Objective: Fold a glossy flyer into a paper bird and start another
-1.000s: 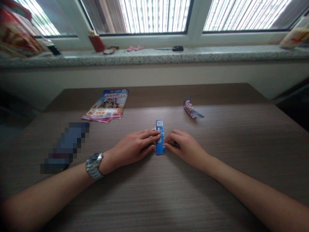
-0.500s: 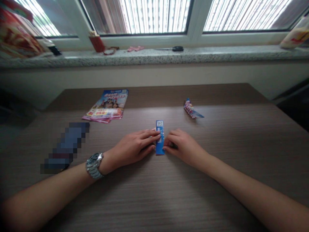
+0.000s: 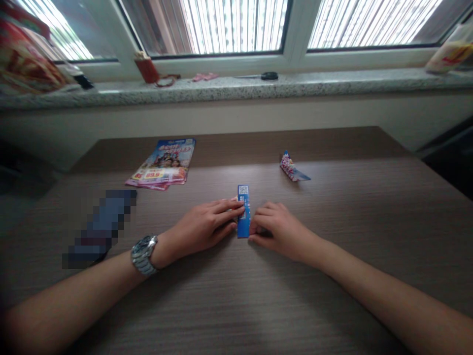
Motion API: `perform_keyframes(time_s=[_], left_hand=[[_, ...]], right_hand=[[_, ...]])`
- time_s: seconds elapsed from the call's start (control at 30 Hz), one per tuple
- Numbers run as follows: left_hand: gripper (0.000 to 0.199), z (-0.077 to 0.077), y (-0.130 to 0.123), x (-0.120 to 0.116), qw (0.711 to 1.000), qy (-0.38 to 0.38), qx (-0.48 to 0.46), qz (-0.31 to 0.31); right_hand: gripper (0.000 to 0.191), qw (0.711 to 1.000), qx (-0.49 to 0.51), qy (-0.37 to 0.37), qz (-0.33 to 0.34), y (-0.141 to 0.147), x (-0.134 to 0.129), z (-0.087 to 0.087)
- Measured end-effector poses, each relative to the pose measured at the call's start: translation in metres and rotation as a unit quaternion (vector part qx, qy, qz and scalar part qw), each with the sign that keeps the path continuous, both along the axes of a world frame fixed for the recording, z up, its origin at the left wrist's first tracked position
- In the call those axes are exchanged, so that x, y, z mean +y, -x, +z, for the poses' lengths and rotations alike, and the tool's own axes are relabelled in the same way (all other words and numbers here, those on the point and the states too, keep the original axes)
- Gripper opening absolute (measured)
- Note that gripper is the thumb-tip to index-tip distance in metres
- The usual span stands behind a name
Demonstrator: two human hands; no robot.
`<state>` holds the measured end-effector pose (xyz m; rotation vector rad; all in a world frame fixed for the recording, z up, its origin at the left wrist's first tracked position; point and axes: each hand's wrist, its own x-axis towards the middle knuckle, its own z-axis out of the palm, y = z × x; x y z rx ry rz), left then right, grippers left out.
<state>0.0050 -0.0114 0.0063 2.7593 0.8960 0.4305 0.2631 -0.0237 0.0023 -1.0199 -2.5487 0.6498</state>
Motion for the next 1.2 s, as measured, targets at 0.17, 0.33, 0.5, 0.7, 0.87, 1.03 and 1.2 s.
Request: perform_keyframes(time_s=[0.17,0.33,0.5,0.7,0.87,1.03,1.2], left_hand=[[0.041,-0.001,0.001,0.000,1.000,0.001,0.007,0.002],[0.040,-0.001,0.001,0.001,1.000,-0.008,0.002,-0.004],[0.040,0.001,0.002,0.003,1.000,-0.005,-0.003,-0.017],[0.040,0.001,0.002,0.003,1.000,-0.010,-0.010,-0.022],[0.038,0.000,0.001,0.004,0.999,-0.010,-0.014,-0.027],[0.037,0.000,0.002,0.005,0.999,-0.019,-0.006,-0.031],[0.039,0.001,0.003,0.005,0.999,-0.015,0.007,-0.033]], right_hand=[[0.007,1.000,0.011,0.003,-0.007,0.000,-0.001,-0.002],[0.009,1.000,0.024,-0.003,-0.004,-0.001,-0.003,-0.003],[0.008,0.998,0.058,-0.024,-0.021,-0.003,-0.002,-0.005],[0.013,0.989,0.098,-0.094,-0.051,-0.005,0.008,-0.004],[0.031,0.988,0.072,-0.123,-0.053,-0.006,0.016,-0.008],[0.042,0.990,0.049,-0.121,-0.047,-0.006,0.018,-0.017],[0.045,0.991,0.029,-0.124,-0.037,-0.006,0.018,-0.021]])
